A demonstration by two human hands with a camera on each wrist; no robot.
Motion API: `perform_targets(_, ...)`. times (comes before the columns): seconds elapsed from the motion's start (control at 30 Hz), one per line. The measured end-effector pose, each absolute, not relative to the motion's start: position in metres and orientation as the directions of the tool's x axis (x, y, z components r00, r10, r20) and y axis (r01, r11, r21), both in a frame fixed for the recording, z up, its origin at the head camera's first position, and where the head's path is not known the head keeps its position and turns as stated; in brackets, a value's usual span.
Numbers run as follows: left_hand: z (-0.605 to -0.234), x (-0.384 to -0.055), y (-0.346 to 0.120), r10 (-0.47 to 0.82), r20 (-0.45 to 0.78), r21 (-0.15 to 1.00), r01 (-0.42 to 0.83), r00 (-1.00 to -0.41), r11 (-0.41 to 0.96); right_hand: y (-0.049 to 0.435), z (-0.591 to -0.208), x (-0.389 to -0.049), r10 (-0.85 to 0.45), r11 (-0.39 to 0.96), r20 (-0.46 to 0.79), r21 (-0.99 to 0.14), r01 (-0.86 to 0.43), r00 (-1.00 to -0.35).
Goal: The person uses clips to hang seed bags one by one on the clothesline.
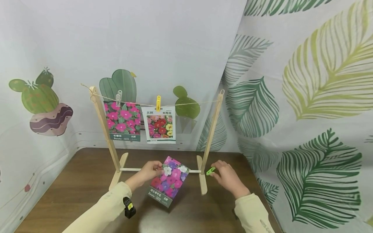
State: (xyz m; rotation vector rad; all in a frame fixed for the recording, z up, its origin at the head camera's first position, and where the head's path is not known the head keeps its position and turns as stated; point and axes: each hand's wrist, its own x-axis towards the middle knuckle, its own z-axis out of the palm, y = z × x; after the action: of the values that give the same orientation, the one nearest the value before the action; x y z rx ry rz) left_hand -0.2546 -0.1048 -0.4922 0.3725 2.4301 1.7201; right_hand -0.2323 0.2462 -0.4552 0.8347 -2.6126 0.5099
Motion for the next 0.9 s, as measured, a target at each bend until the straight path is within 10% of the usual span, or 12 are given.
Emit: perform_targets(0.9,-0.449,-0.263,-0.103,0.291,0.085,0.922,0.185,-0.953,0.339,0.234,-0.413,-0.231,-0.496,0.766,0.457,-0.171,-0.620,-0.738)
